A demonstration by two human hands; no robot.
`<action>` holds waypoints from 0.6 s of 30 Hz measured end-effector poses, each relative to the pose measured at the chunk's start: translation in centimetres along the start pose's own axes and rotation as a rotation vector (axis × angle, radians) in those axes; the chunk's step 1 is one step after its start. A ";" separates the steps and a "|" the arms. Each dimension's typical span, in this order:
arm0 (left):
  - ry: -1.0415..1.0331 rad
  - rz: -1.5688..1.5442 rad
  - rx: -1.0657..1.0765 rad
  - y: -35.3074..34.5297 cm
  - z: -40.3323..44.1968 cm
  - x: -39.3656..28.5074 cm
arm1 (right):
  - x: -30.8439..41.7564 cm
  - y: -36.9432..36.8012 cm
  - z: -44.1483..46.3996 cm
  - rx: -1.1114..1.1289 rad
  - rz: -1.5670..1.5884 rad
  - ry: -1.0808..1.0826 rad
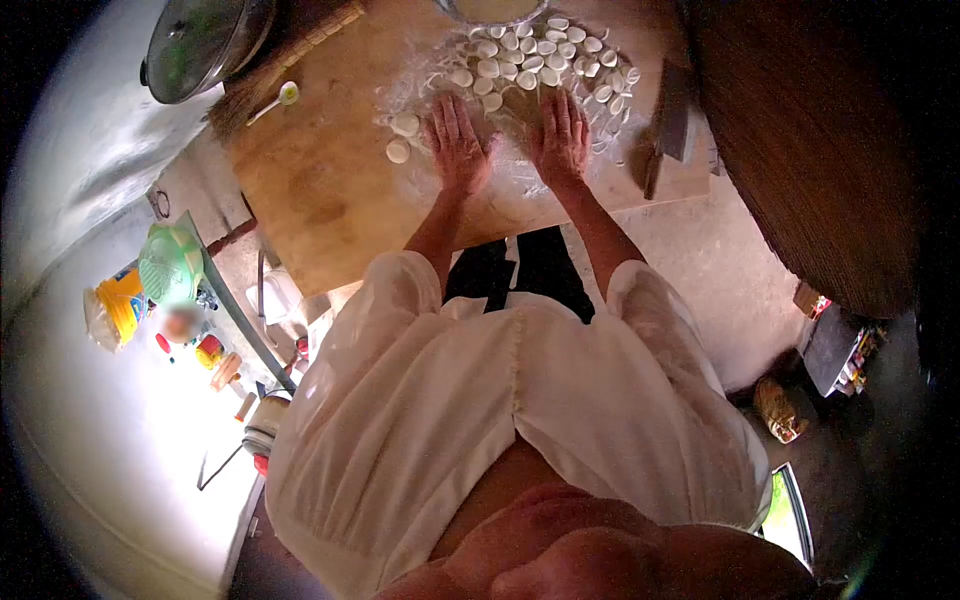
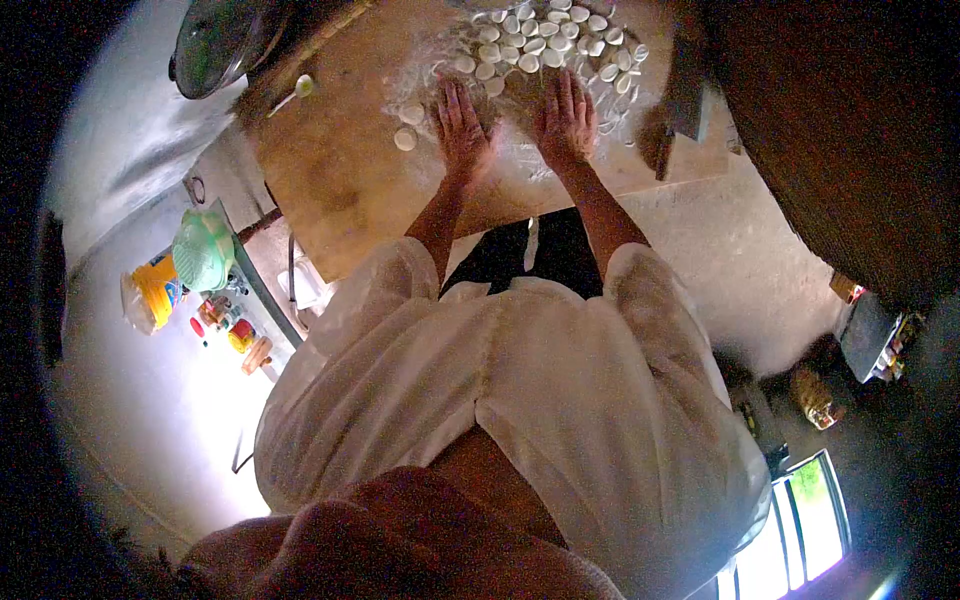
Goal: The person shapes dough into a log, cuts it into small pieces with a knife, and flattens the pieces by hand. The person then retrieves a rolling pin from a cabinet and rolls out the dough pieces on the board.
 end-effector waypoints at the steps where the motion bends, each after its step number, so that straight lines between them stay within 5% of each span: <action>1: 0.007 0.005 0.028 -0.5 -0.1 0.3 | -0.1 -0.4 -0.2 0.011 0.001 -0.007; 15: 0.016 0.055 -0.020 -0.6 -0.1 0.7 | 0.3 0.3 -0.6 0.091 0.030 -0.049; 18: 0.043 -0.312 -0.149 0.0 -0.1 2.9 | -3.1 -1.8 0.0 0.066 0.287 -0.110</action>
Point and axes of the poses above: each hand's wrist, its own z-axis towards the middle knuckle, its own y-axis out of the back of the hand, x = y × z, the point moved 7 cm from there along z, towards the middle knuckle, and after that the axes turned 2 degrees about x, right-handed, at the moved point
